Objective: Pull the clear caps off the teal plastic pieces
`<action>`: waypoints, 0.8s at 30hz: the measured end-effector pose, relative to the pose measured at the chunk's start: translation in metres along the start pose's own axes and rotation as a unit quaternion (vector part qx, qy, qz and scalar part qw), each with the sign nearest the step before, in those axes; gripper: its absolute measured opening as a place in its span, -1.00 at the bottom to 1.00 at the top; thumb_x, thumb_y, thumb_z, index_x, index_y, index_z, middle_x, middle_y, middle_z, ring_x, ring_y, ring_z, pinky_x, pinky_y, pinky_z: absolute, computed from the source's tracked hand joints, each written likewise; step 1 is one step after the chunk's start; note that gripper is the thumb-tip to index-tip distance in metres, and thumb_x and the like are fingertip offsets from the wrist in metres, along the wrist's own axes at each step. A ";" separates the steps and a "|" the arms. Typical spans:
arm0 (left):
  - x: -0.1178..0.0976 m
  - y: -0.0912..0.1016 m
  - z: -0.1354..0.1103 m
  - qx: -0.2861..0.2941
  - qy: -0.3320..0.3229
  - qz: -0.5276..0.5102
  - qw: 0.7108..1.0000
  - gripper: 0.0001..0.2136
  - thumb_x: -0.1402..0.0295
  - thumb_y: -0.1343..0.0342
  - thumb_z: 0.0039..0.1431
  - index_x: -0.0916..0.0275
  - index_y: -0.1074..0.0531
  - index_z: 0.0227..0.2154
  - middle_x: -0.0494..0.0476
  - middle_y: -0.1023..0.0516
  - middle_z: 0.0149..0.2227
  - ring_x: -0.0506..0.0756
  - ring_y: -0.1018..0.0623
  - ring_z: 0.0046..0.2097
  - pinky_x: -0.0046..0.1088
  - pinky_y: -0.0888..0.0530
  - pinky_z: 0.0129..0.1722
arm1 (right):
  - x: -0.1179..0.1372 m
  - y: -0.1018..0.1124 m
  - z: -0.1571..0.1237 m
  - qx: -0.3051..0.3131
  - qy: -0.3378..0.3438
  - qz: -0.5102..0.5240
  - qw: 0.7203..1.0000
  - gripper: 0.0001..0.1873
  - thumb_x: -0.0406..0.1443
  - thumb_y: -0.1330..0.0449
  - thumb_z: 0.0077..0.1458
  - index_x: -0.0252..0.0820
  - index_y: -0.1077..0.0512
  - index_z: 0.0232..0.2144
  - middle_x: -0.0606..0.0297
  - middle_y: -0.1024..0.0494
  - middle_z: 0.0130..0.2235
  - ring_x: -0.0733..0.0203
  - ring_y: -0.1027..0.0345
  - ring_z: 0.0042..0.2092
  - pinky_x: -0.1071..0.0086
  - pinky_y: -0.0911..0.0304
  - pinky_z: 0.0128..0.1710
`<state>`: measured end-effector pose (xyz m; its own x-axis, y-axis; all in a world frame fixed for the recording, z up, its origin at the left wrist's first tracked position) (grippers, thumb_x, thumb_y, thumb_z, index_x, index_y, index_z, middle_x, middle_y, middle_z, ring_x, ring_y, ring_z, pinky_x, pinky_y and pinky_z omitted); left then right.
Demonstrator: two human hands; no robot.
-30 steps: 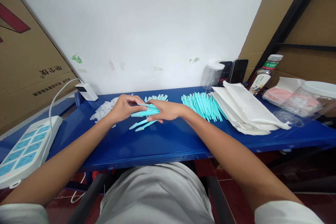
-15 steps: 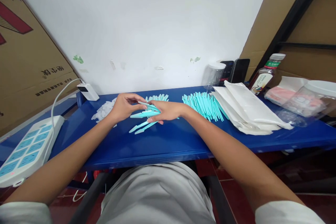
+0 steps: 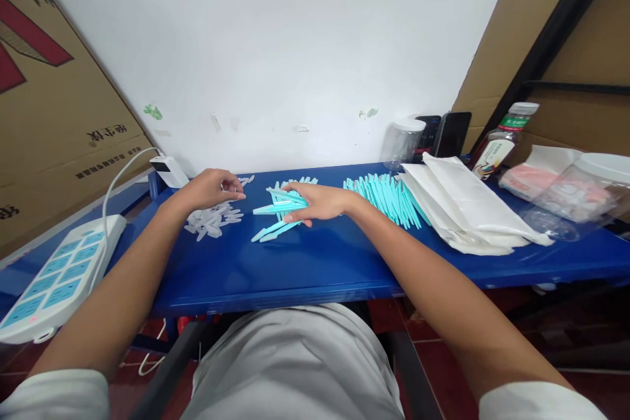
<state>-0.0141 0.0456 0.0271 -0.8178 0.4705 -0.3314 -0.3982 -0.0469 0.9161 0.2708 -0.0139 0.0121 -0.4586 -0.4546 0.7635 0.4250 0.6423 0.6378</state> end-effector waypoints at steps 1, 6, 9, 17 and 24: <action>0.007 -0.002 -0.001 0.043 0.018 -0.011 0.999 -0.69 0.03 -0.40 -0.09 0.16 -0.67 -0.40 0.14 -0.61 -0.43 0.15 -0.54 -0.39 -0.40 -0.34 -0.41 | -0.001 0.000 0.000 -0.002 -0.001 -0.002 1.000 -0.07 -0.03 -0.30 0.23 -0.28 0.00 0.43 0.45 -0.46 -0.50 0.15 -0.43 -0.32 0.36 -0.24 -0.26; 0.022 -0.011 -0.004 0.146 0.071 -0.035 0.986 -0.64 0.03 -0.46 -0.28 0.14 -0.65 -0.42 0.11 -0.59 -0.46 0.14 -0.52 -0.44 -0.43 -0.29 -0.48 | -0.005 0.000 0.002 0.003 0.005 -0.002 1.000 -0.12 0.00 -0.31 0.21 -0.28 -0.09 0.38 0.43 -0.46 -0.49 0.17 -0.40 -0.34 0.35 -0.23 -0.27; 0.022 -0.017 -0.004 0.169 0.086 -0.027 0.982 -0.66 0.01 -0.41 -0.22 0.15 -0.61 -0.47 0.12 -0.61 -0.46 0.15 -0.52 -0.43 -0.42 -0.29 -0.46 | -0.005 0.001 0.002 0.005 0.000 -0.010 1.000 -0.16 0.00 -0.31 0.22 -0.27 -0.12 0.35 0.43 -0.47 -0.47 0.19 -0.38 -0.34 0.37 -0.22 -0.26; 0.018 -0.025 -0.001 0.143 0.072 -0.041 0.986 -0.62 -0.06 -0.32 -0.07 0.17 -0.56 -0.44 0.18 -0.64 -0.41 0.17 -0.54 -0.40 -0.40 -0.34 -0.43 | -0.004 0.002 0.001 0.010 0.013 -0.007 1.000 -0.22 0.00 -0.31 0.22 -0.25 -0.18 0.30 0.43 -0.46 -0.49 0.18 -0.38 -0.36 0.36 -0.22 -0.28; -0.015 -0.020 0.004 -0.006 0.004 -0.234 0.972 -0.58 -0.06 -0.29 0.14 0.23 -0.53 -0.23 0.19 -0.67 -0.35 0.12 -0.61 -0.30 -0.41 -0.46 -0.32 | -0.003 0.003 0.001 0.002 0.025 -0.015 1.000 -0.27 -0.03 -0.30 0.24 -0.25 -0.19 0.29 0.45 -0.46 -0.49 0.20 -0.39 -0.38 0.36 -0.24 -0.29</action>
<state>0.0078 0.0425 0.0150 -0.5487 0.4364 -0.7131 -0.7323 0.1604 0.6618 0.2728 -0.0098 0.0113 -0.4308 -0.5040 0.7486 0.4083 0.6309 0.6598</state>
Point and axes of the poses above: each hand's wrist, its own z-axis towards the middle knuckle, its own y-axis out of the back of the hand, x = y × z, the point moved 4 cm from there along z, towards the middle knuckle
